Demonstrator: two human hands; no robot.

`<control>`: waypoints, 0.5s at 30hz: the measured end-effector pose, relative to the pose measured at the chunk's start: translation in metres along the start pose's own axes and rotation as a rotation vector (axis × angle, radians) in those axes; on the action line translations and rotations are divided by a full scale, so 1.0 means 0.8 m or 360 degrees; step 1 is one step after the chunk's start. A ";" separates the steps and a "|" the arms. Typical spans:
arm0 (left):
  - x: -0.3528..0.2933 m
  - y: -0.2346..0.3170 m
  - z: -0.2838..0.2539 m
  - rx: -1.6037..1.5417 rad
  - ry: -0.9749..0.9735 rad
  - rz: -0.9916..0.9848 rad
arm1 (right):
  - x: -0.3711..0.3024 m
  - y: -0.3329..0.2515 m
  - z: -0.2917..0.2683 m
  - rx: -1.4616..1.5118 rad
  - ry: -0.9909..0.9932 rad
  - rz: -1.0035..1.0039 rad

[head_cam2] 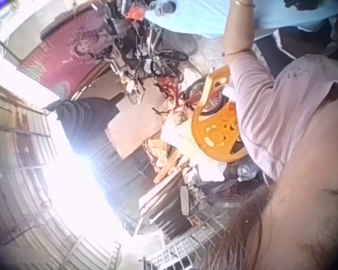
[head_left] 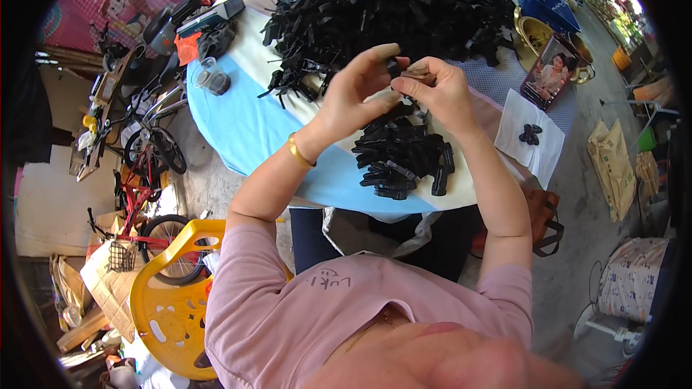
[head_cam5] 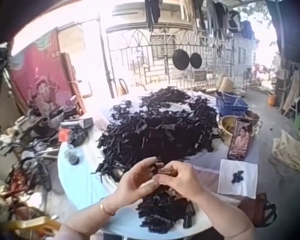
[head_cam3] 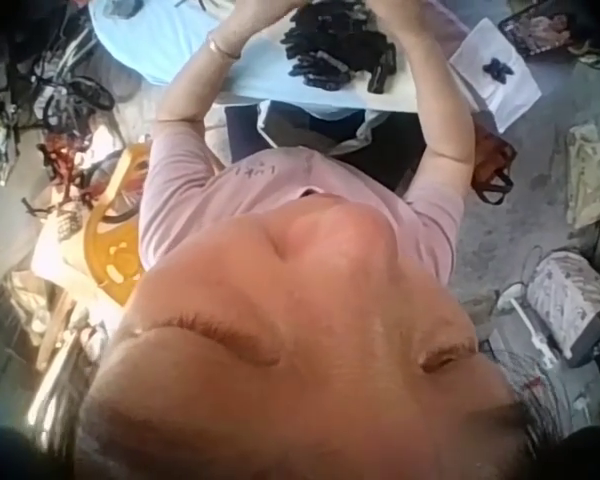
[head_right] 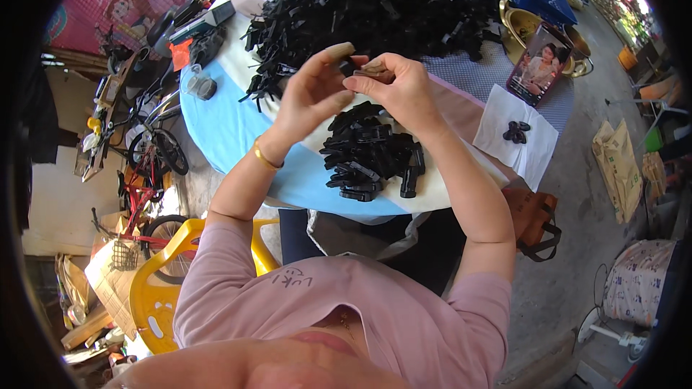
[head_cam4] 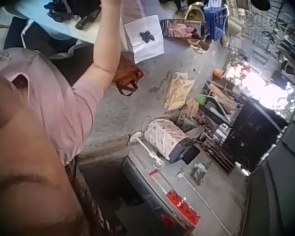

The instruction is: Manually assemble small black mechanical components on a production workbench.

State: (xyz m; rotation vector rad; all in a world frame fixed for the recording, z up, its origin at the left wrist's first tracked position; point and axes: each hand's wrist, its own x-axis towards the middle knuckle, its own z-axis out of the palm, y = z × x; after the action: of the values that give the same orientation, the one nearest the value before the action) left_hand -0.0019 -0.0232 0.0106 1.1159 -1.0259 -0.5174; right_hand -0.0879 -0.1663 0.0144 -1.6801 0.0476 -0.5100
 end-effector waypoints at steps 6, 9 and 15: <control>-0.002 0.002 0.001 0.0284 0.0104 -0.0086 | 0.002 0.006 -0.011 0.0382 -0.0122 0.0276; -0.001 -0.005 -0.003 0.0002 0.0151 -0.0054 | 0.000 0.005 -0.007 0.0569 -0.0201 0.0345; -0.002 -0.004 -0.005 0.0154 0.0207 -0.0111 | -0.005 0.003 0.005 -0.0134 -0.0100 -0.0110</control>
State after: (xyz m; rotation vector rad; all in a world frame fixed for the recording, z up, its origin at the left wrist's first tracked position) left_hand 0.0016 -0.0214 0.0067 1.2583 -0.9091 -0.4480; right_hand -0.0897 -0.1617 0.0102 -1.7838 -0.0356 -0.5127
